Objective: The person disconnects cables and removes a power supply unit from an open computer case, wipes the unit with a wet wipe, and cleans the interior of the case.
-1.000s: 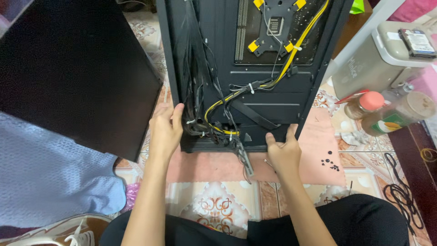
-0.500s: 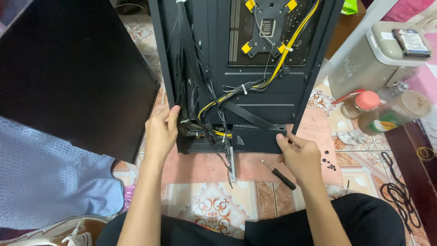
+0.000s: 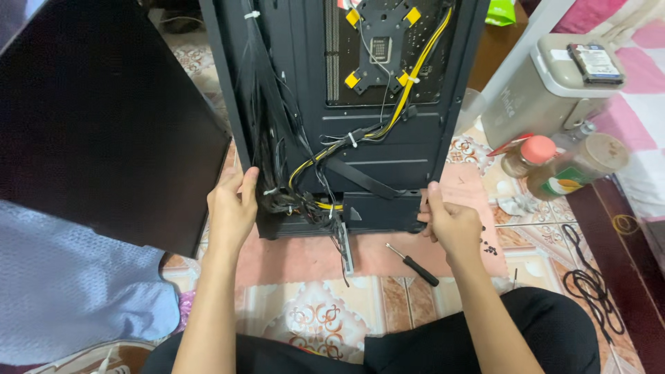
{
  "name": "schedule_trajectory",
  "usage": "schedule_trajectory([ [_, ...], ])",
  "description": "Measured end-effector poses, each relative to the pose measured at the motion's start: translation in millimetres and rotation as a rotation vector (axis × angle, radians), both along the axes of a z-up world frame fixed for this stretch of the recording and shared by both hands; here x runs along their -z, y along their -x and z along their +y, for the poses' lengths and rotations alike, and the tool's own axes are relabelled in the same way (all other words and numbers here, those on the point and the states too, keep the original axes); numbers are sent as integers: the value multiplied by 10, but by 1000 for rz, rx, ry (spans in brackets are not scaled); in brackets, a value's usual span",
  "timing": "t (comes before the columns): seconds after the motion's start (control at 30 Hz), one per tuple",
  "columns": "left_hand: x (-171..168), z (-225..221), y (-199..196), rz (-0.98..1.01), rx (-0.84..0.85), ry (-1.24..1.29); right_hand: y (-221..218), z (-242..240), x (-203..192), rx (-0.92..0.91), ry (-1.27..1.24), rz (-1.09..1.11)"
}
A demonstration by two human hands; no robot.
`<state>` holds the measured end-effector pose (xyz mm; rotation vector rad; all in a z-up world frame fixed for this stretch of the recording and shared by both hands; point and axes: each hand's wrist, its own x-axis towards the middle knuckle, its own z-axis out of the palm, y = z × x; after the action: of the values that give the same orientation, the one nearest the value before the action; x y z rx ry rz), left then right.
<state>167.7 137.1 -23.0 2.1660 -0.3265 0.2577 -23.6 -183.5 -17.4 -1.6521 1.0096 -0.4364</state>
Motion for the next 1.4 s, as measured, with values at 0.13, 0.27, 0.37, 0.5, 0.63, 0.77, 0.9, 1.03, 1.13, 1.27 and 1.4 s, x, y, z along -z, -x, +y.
schedule_trajectory([
  [0.13,-13,-19,-38,14,7,10,-83,1,81,36,141,134],
  [0.27,44,2,-46,-55,2,-11,-151,26,302,145,176,257],
  [0.37,-41,-24,-20,-81,6,-22,-172,217,165,210,42,281],
  [0.5,-71,-19,19,-124,29,-51,-203,287,126,273,-266,202],
  [0.63,-148,-31,39,-85,22,-28,-188,351,-128,259,-411,94],
  [0.77,-96,-4,28,-73,20,-32,-184,396,-451,172,-623,44],
  [0.9,-6,9,-21,-41,37,-11,-140,258,-517,145,-824,-9],
  [1.03,27,23,-22,-55,52,7,-139,98,-321,218,-921,-43],
  [1.13,93,19,-72,-68,68,17,-98,173,-429,126,-898,18],
  [1.27,45,42,-49,-69,48,4,43,386,-766,-49,-896,98],
  [1.4,54,31,-45,-71,61,13,60,64,-2,-146,-900,181],
])
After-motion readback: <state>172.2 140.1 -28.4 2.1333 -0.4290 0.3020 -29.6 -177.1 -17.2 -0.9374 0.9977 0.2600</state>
